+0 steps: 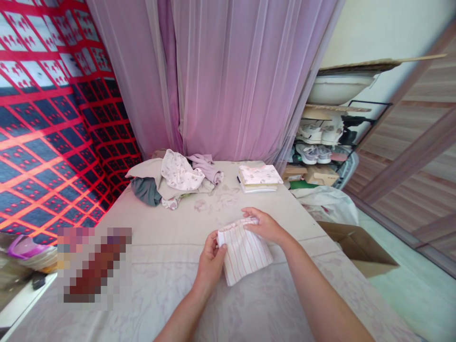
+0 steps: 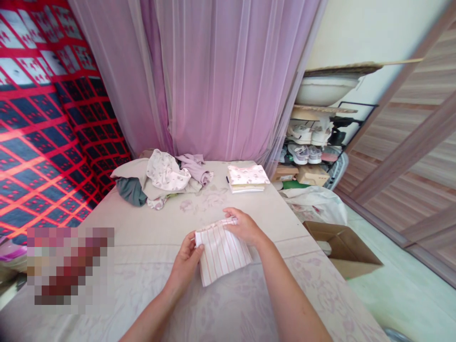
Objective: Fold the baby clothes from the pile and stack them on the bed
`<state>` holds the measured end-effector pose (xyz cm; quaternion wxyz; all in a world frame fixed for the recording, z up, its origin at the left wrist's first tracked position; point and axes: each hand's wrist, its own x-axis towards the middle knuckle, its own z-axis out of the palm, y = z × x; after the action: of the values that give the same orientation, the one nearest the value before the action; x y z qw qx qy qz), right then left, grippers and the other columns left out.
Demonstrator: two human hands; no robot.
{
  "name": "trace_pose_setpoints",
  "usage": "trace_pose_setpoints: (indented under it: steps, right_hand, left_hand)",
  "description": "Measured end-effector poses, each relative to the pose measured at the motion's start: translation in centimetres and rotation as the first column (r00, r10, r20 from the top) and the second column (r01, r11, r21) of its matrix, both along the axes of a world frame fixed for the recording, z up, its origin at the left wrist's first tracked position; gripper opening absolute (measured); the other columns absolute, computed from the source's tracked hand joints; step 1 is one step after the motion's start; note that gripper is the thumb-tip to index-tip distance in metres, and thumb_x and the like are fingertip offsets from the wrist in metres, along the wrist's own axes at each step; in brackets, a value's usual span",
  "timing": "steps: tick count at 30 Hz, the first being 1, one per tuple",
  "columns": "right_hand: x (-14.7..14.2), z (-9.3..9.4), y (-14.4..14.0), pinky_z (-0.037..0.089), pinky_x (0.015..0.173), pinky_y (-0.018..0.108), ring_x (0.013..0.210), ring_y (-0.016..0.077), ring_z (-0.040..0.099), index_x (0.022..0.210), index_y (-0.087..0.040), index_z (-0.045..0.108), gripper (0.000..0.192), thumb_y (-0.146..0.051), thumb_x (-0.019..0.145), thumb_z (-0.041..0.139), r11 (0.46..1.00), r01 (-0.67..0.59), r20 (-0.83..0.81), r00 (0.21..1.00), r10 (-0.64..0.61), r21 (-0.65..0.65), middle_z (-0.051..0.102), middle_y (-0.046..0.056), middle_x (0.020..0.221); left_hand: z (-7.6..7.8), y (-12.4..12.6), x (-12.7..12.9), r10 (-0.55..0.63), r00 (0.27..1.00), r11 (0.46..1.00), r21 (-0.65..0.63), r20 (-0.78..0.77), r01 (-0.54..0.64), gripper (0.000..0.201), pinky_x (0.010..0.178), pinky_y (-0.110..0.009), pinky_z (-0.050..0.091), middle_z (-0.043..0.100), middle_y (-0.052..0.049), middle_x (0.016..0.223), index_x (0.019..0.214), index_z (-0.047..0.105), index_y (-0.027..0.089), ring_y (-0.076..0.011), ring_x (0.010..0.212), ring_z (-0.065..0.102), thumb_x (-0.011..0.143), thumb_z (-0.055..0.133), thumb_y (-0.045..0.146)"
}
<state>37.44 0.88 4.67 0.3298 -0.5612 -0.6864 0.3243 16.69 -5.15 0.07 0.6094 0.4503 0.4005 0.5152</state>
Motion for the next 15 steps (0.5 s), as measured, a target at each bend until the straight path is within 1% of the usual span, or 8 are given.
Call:
trace_pose_setpoints:
  steps: [2,4,6,7,10,12,14,15]
  right_hand:
    - [0.0,2.1,1.1,0.048,0.085,0.032,0.092,0.0183,0.062,0.123,-0.023,0.058,0.055,-0.021,0.068,0.064,0.997,-0.074,0.080,0.994,0.073,0.007,0.065,0.005,0.110]
    - [-0.6,4.3,2.3,0.046,0.089,0.033,0.098,0.0199,0.061,0.123,-0.025,0.059,0.058,-0.015,0.066,0.063,0.987,-0.151,0.221,0.965,0.138,0.045,0.065,0.005,0.113]
    - [-1.6,5.6,3.2,0.042,0.095,0.034,0.107,0.0216,0.058,0.123,-0.025,0.060,0.063,-0.006,0.062,0.059,0.973,-0.218,0.368,0.913,0.178,0.070,0.063,0.006,0.120]
    - [-2.1,5.8,3.4,0.040,0.098,0.034,0.112,0.0222,0.056,0.122,-0.024,0.061,0.065,-0.003,0.061,0.057,0.968,-0.238,0.429,0.884,0.185,0.073,0.061,0.006,0.123]
    - [-2.9,4.1,2.7,0.038,0.100,0.034,0.119,0.0218,0.053,0.121,-0.024,0.061,0.064,0.000,0.062,0.053,0.977,-0.194,0.524,0.844,0.118,0.092,0.058,0.007,0.130]
    - [-2.9,2.0,0.9,0.042,0.094,0.032,0.111,0.0201,0.057,0.116,-0.024,0.063,0.051,-0.006,0.069,0.052,0.986,-0.054,0.509,0.860,-0.033,0.157,0.062,0.006,0.124]
    - [-2.9,-0.3,-1.6,0.046,0.081,0.029,0.092,0.0178,0.063,0.104,-0.023,0.065,0.031,-0.016,0.078,0.050,0.966,0.126,0.446,0.868,-0.218,0.227,0.068,0.005,0.105]
    - [-3.1,-1.2,-3.0,0.046,0.074,0.027,0.084,0.0169,0.063,0.097,-0.022,0.065,0.022,-0.022,0.081,0.050,0.948,0.189,0.401,0.872,-0.282,0.255,0.069,0.004,0.097]
  left_hand:
    - [0.3,-0.2,0.9,-0.001,0.999,1.000,-0.002,0.048,0.001,0.067,0.088,-0.034,0.047,0.062,-0.008,0.118,0.129,0.040,0.024,-0.0197,0.098,0.062,0.072,0.069,0.044]
    - [0.2,-1.0,2.1,-0.023,0.996,1.000,-0.003,0.081,0.024,0.082,0.091,-0.035,0.047,0.055,-0.010,0.130,0.141,0.024,0.026,-0.0202,0.102,0.061,0.074,0.068,0.043]
    - [-0.6,-2.2,3.0,-0.083,0.995,0.996,-0.013,0.057,0.083,0.091,0.093,-0.035,0.045,0.045,-0.012,0.141,0.147,0.013,0.027,-0.0211,0.109,0.058,0.075,0.067,0.038]
    - [-1.1,-2.8,3.2,-0.130,0.991,0.991,-0.041,0.008,0.131,0.092,0.092,-0.035,0.046,0.042,-0.013,0.143,0.148,0.013,0.027,-0.0216,0.112,0.056,0.074,0.068,0.034]
    - [-2.4,-4.0,2.2,-0.318,0.920,0.943,-0.181,-0.229,0.280,0.080,0.082,-0.031,0.049,0.049,-0.012,0.137,0.144,0.030,0.024,-0.0198,0.102,0.060,0.072,0.066,0.023]
    - [-2.5,-4.0,0.6,-0.421,0.828,0.905,-0.229,-0.370,0.358,0.059,0.074,-0.029,0.050,0.060,-0.009,0.123,0.133,0.048,0.022,-0.0161,0.086,0.062,0.075,0.060,0.020]
    - [-1.8,-3.2,-1.1,-0.425,0.758,0.903,-0.179,-0.494,0.390,0.039,0.073,-0.028,0.050,0.066,-0.004,0.105,0.116,0.061,0.020,-0.0145,0.080,0.061,0.079,0.053,0.017]
    - [-1.3,-2.6,-1.7,-0.365,0.734,0.921,-0.106,-0.574,0.375,0.033,0.076,-0.028,0.049,0.067,-0.002,0.097,0.108,0.065,0.020,-0.0147,0.081,0.061,0.079,0.050,0.015]
